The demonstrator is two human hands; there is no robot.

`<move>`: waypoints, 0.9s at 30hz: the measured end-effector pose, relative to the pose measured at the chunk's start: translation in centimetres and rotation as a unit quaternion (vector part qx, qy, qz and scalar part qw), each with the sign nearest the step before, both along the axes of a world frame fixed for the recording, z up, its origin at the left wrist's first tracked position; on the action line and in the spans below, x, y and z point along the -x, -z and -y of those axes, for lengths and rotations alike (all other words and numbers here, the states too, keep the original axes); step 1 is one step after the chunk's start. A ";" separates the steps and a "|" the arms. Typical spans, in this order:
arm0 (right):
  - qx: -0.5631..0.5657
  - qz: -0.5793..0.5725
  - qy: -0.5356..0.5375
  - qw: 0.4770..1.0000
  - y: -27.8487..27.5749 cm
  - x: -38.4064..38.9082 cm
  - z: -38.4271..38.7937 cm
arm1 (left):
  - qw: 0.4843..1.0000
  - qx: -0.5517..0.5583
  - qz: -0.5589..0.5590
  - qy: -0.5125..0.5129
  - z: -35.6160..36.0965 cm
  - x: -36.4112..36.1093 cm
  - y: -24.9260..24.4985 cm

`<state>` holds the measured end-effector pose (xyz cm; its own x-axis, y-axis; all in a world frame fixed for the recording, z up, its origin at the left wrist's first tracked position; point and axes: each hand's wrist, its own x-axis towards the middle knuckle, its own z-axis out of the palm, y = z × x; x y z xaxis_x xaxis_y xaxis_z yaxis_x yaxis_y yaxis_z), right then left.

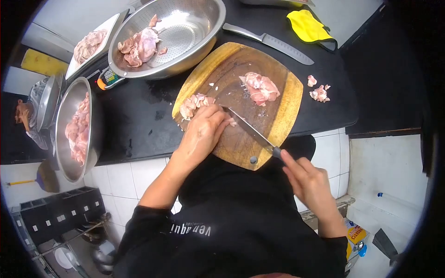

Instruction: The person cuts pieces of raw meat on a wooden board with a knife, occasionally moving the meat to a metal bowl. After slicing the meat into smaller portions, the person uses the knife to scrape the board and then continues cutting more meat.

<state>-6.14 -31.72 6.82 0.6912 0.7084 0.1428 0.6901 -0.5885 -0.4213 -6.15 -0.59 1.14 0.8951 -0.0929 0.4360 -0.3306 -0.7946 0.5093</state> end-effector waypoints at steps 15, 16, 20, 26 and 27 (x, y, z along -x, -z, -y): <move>-0.006 -0.036 0.042 0.998 -0.1 1.5 0.5 | 0.997 0.045 -0.056 0.021 -2.4 0.8 -1.0; -0.006 -0.034 0.045 0.998 0.0 1.4 0.5 | 0.997 0.044 -0.055 0.024 -2.5 0.9 -1.4; -0.011 -0.033 0.034 0.999 0.1 0.8 -0.3 | 0.993 0.022 -0.096 0.063 -2.7 1.2 -1.5; 0.013 0.016 0.014 1.000 -0.2 0.7 -2.3 | 0.990 0.017 -0.096 0.097 -2.2 1.2 -0.4; 0.022 0.027 0.010 0.999 0.0 0.7 -2.5 | 0.988 0.034 -0.116 0.100 -2.2 1.4 -0.6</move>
<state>-6.86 -29.20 6.82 0.6977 0.7006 0.1496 0.6990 -0.6201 -0.3562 -7.51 1.65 1.76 0.9382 -0.2562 0.2325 -0.3460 -0.6857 0.6404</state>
